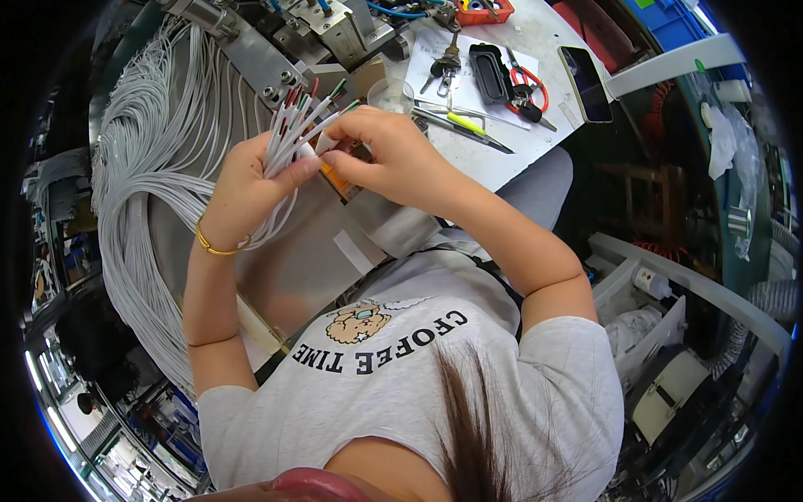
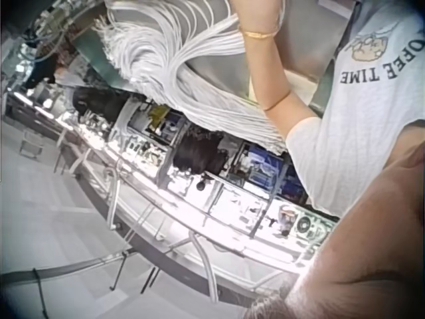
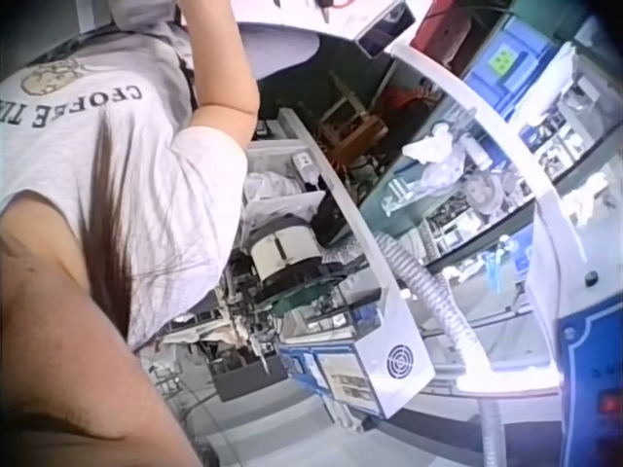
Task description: The person inserts the ends of cables into a machine fixture by hand to process and attach connectors, then repeats the process on the remaining cables in the bundle.
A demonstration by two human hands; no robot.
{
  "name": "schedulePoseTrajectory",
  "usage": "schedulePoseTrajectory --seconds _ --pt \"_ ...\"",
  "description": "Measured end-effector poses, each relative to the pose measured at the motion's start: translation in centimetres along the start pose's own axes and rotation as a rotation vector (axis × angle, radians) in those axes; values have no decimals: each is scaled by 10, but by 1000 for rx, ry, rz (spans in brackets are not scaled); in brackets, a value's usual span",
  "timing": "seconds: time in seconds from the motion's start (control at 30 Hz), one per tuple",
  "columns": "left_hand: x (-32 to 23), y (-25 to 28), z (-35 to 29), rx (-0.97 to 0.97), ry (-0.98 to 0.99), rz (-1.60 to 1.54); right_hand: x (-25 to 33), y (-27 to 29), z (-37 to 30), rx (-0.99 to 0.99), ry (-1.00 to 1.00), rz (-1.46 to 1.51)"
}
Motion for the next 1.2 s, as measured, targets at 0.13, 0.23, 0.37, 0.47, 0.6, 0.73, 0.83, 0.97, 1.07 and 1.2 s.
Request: schedulePoseTrajectory --seconds 0.13,0.23,0.37,0.47,0.6,0.73,0.83,0.97,1.07,1.2 --pt "8 -4 -2 14 103 -53 28 -4 -9 -169 358 -348" --pt "14 -7 -2 47 197 -247 21 0 -7 -152 319 -236" --pt "16 -9 -3 40 227 -381 21 4 -5 -124 312 -189" --pt "18 -8 -4 33 217 -398 18 5 -4 -121 327 -201" --pt "13 -6 -3 13 158 -308 15 9 -2 -135 296 -201" --pt "-2 -4 -1 -65 -9 -83 9 6 1 -136 173 -163" --pt "-10 0 -1 -112 -107 26 6 1 1 -125 132 -131" --pt "16 -2 -5 -1 217 -58 -12 11 6 -120 30 -81" --pt "31 0 -2 27 146 137 -45 17 16 -108 -102 -64" --pt "22 -3 -2 31 65 249 -36 12 15 -158 41 -326"
Point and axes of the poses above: each hand's wrist, its own z-axis towards the middle knuckle, its own y-axis out of the back of the hand, x = y × z, the point moved 8 cm from there along z, towards the middle knuckle, and after that the axes turned 14 degrees about -y, right-handed, at the moved point
